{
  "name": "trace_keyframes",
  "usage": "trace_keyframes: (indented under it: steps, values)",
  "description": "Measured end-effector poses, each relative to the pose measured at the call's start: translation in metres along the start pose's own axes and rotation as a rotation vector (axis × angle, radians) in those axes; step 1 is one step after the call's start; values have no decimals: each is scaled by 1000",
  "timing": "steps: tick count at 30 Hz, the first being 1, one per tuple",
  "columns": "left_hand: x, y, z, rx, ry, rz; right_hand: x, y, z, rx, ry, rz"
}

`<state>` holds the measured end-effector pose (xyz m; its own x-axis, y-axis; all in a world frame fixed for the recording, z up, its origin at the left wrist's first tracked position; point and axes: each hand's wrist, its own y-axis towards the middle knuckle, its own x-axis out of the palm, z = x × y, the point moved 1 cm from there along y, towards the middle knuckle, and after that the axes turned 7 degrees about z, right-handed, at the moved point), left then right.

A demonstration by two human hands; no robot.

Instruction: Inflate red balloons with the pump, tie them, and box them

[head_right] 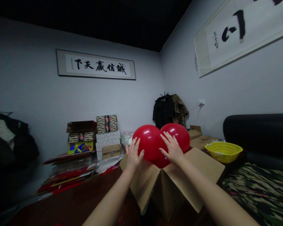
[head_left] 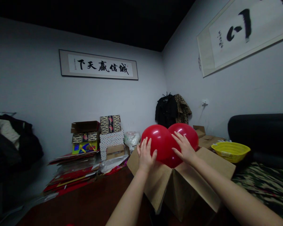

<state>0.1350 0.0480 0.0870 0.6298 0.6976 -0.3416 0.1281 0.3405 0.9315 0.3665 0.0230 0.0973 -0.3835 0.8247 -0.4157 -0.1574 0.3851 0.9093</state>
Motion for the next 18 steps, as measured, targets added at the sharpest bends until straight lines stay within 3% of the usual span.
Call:
trace_keyframes:
  steps: [18]
  values:
    - [-4, 1, -8, -17, -5, -44, 1, 1, -9, -8, -10, -31]
